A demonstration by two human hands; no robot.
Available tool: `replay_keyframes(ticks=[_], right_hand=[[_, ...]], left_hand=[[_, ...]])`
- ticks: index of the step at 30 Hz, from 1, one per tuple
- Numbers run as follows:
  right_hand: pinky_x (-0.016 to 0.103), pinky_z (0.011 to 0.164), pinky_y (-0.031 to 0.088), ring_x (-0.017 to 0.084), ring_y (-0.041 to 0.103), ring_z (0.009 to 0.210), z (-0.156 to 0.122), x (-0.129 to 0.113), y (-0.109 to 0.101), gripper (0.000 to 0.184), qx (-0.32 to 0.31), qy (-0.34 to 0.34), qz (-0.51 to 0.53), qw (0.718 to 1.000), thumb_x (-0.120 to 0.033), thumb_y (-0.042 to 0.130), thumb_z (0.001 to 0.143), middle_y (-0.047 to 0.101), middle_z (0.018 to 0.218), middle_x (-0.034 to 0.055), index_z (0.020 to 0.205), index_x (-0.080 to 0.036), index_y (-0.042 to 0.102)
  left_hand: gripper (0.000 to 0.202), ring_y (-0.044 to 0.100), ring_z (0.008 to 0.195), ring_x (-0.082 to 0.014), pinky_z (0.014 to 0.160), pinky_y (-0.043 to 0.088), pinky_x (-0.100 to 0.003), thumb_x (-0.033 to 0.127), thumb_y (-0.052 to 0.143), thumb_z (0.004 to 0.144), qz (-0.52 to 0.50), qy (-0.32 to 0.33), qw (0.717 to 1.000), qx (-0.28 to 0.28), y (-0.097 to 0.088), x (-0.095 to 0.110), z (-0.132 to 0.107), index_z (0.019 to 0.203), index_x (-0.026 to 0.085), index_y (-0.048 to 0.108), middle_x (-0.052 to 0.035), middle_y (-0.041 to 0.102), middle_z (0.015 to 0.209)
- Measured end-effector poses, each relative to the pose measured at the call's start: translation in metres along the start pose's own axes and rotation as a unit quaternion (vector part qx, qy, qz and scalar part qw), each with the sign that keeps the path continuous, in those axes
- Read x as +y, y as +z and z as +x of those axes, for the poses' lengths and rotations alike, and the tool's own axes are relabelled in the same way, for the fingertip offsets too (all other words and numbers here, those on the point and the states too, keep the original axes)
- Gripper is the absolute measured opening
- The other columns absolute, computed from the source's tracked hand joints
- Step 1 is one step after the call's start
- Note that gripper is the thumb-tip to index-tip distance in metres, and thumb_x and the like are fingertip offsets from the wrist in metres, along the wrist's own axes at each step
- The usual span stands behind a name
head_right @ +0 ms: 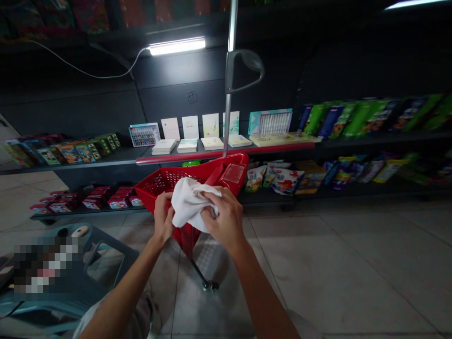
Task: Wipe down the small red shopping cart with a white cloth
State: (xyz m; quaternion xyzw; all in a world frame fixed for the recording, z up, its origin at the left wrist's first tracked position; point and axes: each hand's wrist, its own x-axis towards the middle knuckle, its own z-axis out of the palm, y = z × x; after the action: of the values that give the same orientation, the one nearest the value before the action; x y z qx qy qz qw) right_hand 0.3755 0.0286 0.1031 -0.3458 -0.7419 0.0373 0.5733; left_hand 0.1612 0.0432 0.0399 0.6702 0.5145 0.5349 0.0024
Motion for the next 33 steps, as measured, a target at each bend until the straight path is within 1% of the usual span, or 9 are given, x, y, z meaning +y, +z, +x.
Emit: replay_keyframes(ticks=[4, 7, 10, 12, 16, 19, 26, 30, 33], right_hand=[[0.036, 0.09, 0.055, 0.024, 0.067, 0.1, -0.004, 0.0, -0.002, 0.024, 0.026, 0.005, 0.037, 0.999, -0.016, 0.056, 0.079, 0.072, 0.107, 0.0077, 0.1, -0.023, 0.068], [0.035, 0.085, 0.057, 0.024, 0.068, 0.094, -0.007, 0.013, -0.007, 0.016, 0.073, 0.022, 0.012, 0.997, -0.019, 0.059, 0.08, 0.072, 0.103, 0.0084, 0.094, -0.022, 0.067], [0.039, 0.09, 0.056, 0.026, 0.068, 0.098, -0.007, 0.032, -0.013, 0.019, 0.116, 0.042, -0.049, 0.991, -0.022, 0.059, 0.081, 0.073, 0.105, 0.01, 0.097, -0.021, 0.068], [0.041, 0.092, 0.056, 0.026, 0.069, 0.101, -0.007, 0.043, -0.017, 0.023, 0.13, 0.042, -0.077, 0.988, -0.022, 0.058, 0.081, 0.074, 0.106, 0.0106, 0.101, -0.02, 0.07], [0.042, 0.095, 0.055, 0.027, 0.068, 0.105, -0.004, 0.052, -0.023, 0.023, 0.142, 0.013, -0.101, 0.985, -0.022, 0.06, 0.082, 0.074, 0.109, 0.0117, 0.101, -0.019, 0.072], [0.041, 0.096, 0.055, 0.026, 0.068, 0.106, -0.001, 0.05, -0.026, 0.026, 0.142, 0.013, -0.114, 0.983, -0.022, 0.059, 0.083, 0.074, 0.11, 0.0113, 0.105, -0.019, 0.072], [0.043, 0.098, 0.052, 0.028, 0.068, 0.109, 0.001, 0.057, -0.029, 0.035, 0.172, 0.075, -0.122, 0.975, -0.026, 0.056, 0.083, 0.073, 0.115, 0.0137, 0.113, -0.017, 0.071], [0.043, 0.09, 0.054, 0.027, 0.069, 0.095, 0.011, 0.083, -0.045, 0.04, 0.216, 0.17, -0.064, 0.959, -0.034, 0.056, 0.084, 0.072, 0.108, 0.0135, 0.118, -0.016, 0.066], [0.039, 0.081, 0.056, 0.024, 0.068, 0.085, 0.036, 0.109, -0.057, 0.04, 0.253, 0.193, -0.002, 0.948, -0.04, 0.057, 0.085, 0.071, 0.101, 0.0109, 0.117, -0.017, 0.063]], left_hand=[[0.041, 0.056, 0.114, -0.0313, 0.097, 0.046, -0.047, 0.053, 0.038, 0.092, 0.033, 0.089, 0.994, -0.052, -0.001, 0.052, -0.007, 0.117, 0.025, 0.056, -0.0132, 0.062, 0.122], [0.031, 0.059, 0.103, -0.0301, 0.089, 0.047, -0.046, 0.045, 0.042, 0.095, 0.061, 0.116, 0.984, -0.124, 0.002, 0.084, -0.009, 0.109, 0.024, 0.06, -0.0129, 0.065, 0.108], [0.028, 0.058, 0.09, -0.0261, 0.084, 0.044, -0.043, 0.037, 0.036, 0.102, 0.072, 0.118, 0.978, -0.159, 0.006, 0.098, -0.006, 0.097, 0.024, 0.061, -0.0089, 0.065, 0.092], [0.03, 0.056, 0.082, -0.0225, 0.079, 0.042, -0.04, 0.036, 0.035, 0.103, 0.057, 0.123, 0.981, -0.139, 0.01, 0.098, -0.004, 0.089, 0.024, 0.059, -0.0059, 0.064, 0.084], [0.033, 0.049, 0.062, -0.0161, 0.066, 0.034, -0.034, 0.032, 0.038, 0.1, 0.033, 0.15, 0.988, -0.015, 0.017, 0.089, -0.006, 0.07, 0.022, 0.047, -0.0005, 0.054, 0.064], [0.033, 0.041, 0.054, -0.0141, 0.06, 0.028, -0.033, 0.027, 0.039, 0.097, 0.014, 0.185, 0.981, 0.047, 0.014, 0.085, -0.01, 0.064, 0.023, 0.039, 0.0017, 0.045, 0.056], [0.038, 0.041, 0.051, -0.0141, 0.058, 0.029, -0.034, 0.03, 0.036, 0.098, -0.035, 0.174, 0.983, 0.054, -0.015, 0.073, -0.024, 0.061, 0.023, 0.039, 0.0013, 0.043, 0.053], [0.044, 0.043, 0.053, -0.0156, 0.061, 0.031, -0.035, 0.036, 0.032, 0.101, -0.073, 0.159, 0.982, 0.067, -0.034, 0.056, -0.033, 0.061, 0.022, 0.043, -0.0006, 0.046, 0.054], [0.046, 0.043, 0.054, -0.0159, 0.062, 0.031, -0.036, 0.037, 0.029, 0.102, -0.115, 0.157, 0.979, 0.055, -0.049, 0.046, -0.037, 0.061, 0.022, 0.045, -0.0007, 0.046, 0.053]])
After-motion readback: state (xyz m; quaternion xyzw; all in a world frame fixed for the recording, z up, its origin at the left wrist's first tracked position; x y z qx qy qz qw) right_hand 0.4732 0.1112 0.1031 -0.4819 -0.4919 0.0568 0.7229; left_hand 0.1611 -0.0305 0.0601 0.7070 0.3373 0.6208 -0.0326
